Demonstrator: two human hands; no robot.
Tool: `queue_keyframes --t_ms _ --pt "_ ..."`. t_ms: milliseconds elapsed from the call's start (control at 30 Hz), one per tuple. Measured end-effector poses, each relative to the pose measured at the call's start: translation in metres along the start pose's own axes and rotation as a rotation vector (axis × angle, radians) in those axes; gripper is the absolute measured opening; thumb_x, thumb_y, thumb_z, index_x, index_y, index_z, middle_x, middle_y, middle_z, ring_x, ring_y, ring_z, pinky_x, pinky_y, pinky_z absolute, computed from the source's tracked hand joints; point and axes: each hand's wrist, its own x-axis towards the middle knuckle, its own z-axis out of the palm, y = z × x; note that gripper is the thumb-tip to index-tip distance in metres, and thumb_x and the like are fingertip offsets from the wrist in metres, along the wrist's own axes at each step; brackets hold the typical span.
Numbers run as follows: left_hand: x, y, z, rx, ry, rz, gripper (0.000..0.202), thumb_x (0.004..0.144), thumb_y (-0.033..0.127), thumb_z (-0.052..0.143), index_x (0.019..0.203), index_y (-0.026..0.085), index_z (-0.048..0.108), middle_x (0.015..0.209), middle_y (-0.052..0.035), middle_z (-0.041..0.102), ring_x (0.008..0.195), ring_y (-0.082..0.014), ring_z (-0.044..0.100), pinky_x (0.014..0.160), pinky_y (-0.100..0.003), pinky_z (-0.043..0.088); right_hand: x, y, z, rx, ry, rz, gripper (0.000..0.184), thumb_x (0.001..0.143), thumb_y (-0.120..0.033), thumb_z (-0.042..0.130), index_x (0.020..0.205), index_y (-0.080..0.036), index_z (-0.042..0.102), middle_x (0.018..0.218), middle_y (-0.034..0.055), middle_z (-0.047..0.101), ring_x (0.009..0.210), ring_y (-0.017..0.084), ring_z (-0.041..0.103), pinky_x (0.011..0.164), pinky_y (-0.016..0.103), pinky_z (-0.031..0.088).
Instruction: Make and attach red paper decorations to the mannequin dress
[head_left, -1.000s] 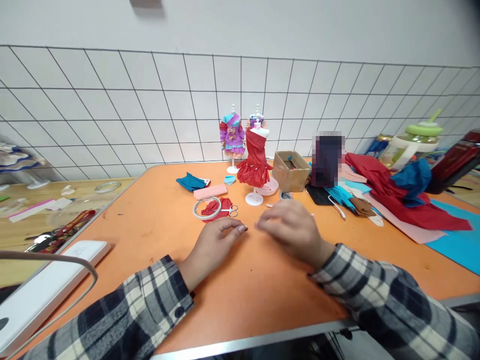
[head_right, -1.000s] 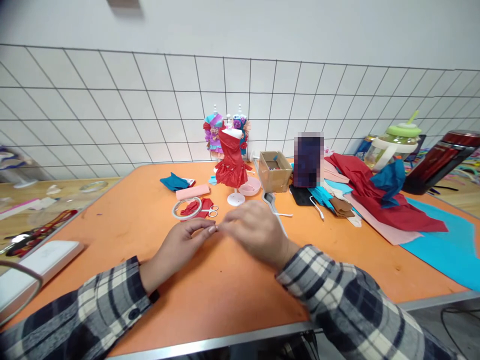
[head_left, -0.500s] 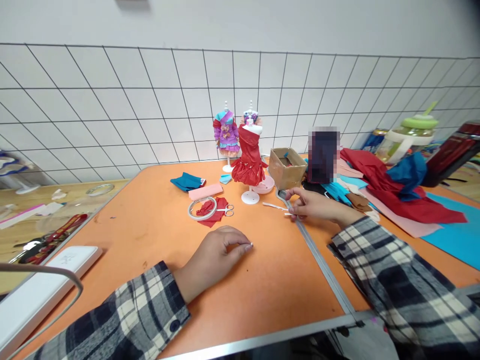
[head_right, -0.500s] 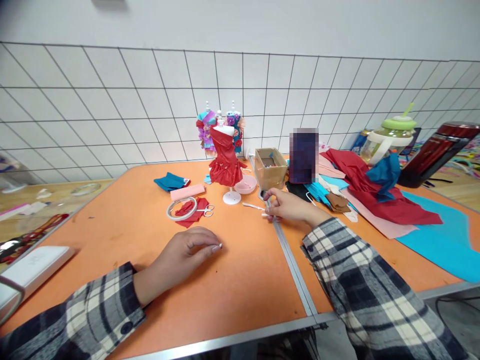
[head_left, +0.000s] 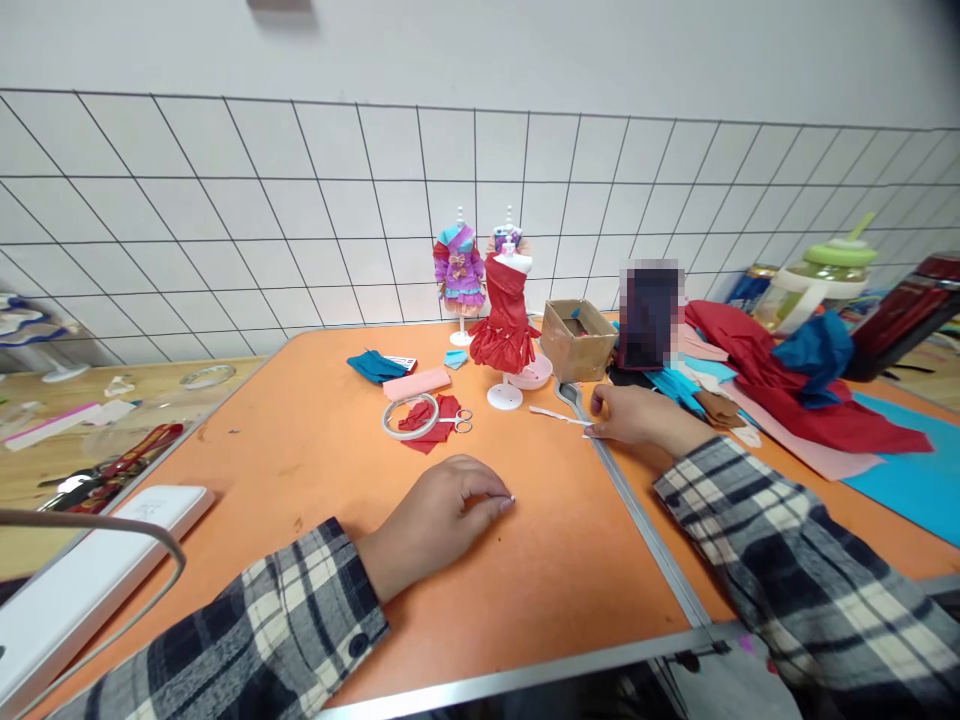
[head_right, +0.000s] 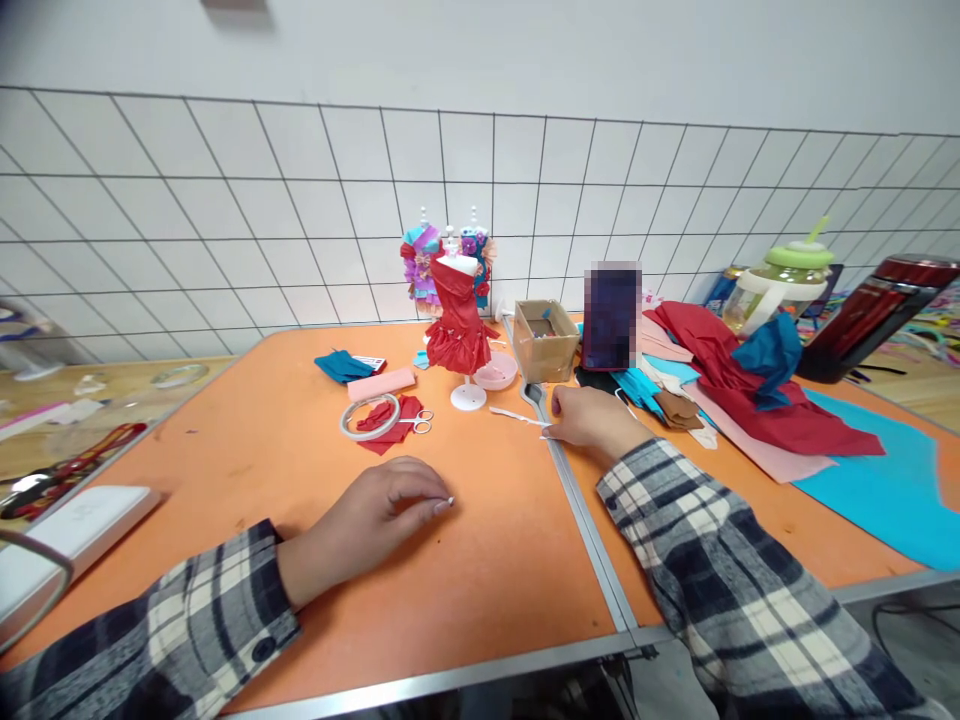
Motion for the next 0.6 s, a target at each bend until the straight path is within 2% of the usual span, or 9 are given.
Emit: queue_keyframes --t_ms 67,133,267,333,400,433,533,600 --pt "0.002 0.000 0.000 -0.119 0.035 -0.096 0.020 0.088 0.031 0.060 0.087 0.020 0.076 0.090 -0.0070 0.075 0.086 -0.0208 0.066 0.083 -0.032 0.049 -0.005 0.001 -0.002 -0.061 0.059 -0.051 0.031 0.069 -0.046 0.073 0.087 -0.023 0.063 0.089 0.0065 0.067 0.080 0.024 0.061 0.061 0.030 0.036" --pt "0.004 -0.001 -0.001 -0.298 0.079 -0.218 0.017 0.085 0.029 0.065 0.091 0.018 0.076 0.097 -0.0088 0.075 0.090 -0.0220 0.067 0.085 -0.033 0.050 -0.010 -0.001 -0.003 -0.082 0.164 -0.149 0.024 0.071 -0.041 0.071 0.087 -0.024 0.065 0.097 0.0061 0.067 0.088 0.026 0.061 0.065 0.031 0.038" --pt "0.007 -0.002 -0.003 -0.875 0.148 -0.371 0.033 0.078 0.019 0.071 0.111 0.017 0.072 0.118 -0.0098 0.071 0.111 -0.0247 0.063 0.101 -0.037 0.044 -0.024 -0.023 -0.002 0.036 0.579 -0.403 0.015 0.082 -0.029 0.064 0.094 -0.021 0.066 0.099 0.0073 0.067 0.093 0.024 0.059 0.076 0.033 0.041" --pt "0.007 -0.003 -0.004 -1.181 0.179 -0.372 0.038 0.076 0.013 0.068 0.114 0.017 0.071 0.123 -0.0090 0.069 0.117 -0.0238 0.061 0.107 -0.037 0.039 -0.034 -0.040 0.002 0.111 0.737 -0.650 0.016 0.088 -0.029 0.060 0.100 -0.019 0.065 0.095 0.0067 0.068 0.089 0.021 0.059 0.077 0.033 0.042" --pt "0.007 -0.003 -0.005 -1.387 0.193 -0.372 0.037 0.074 0.010 0.065 0.110 0.014 0.072 0.123 -0.0094 0.069 0.118 -0.0232 0.061 0.111 -0.038 0.037 -0.045 -0.058 0.008 0.085 0.775 -0.913 0.016 0.091 -0.030 0.058 0.102 -0.021 0.066 0.092 0.0049 0.069 0.085 0.019 0.058 0.076 0.032 0.041" --pt "0.006 -0.004 -0.005 -1.446 0.192 -0.379 0.035 0.075 0.009 0.064 0.108 0.013 0.073 0.121 -0.0098 0.070 0.117 -0.0232 0.061 0.112 -0.039 0.036 -0.050 -0.065 0.012 0.050 0.774 -0.990 0.018 0.092 -0.031 0.058 0.105 -0.022 0.066 0.092 0.0044 0.069 0.084 0.019 0.057 0.076 0.033 0.041" --pt "0.005 -0.004 -0.004 -1.495 0.169 -0.400 0.032 0.076 0.009 0.063 0.106 0.012 0.073 0.115 -0.0101 0.073 0.113 -0.0233 0.063 0.114 -0.042 0.034 -0.060 -0.080 0.022 -0.010 0.767 -1.026 0.025 0.092 -0.033 0.059 0.114 -0.022 0.065 0.092 0.0039 0.070 0.084 0.020 0.056 0.075 0.035 0.039" --pt "0.004 -0.003 -0.003 -1.485 0.148 -0.400 0.033 0.075 0.008 0.064 0.107 0.012 0.073 0.115 -0.0101 0.073 0.111 -0.0226 0.064 0.114 -0.042 0.034 -0.061 -0.083 0.026 -0.019 0.777 -1.008 0.023 0.092 -0.034 0.060 0.110 -0.022 0.066 0.090 0.0033 0.071 0.083 0.020 0.055 0.074 0.036 0.038"
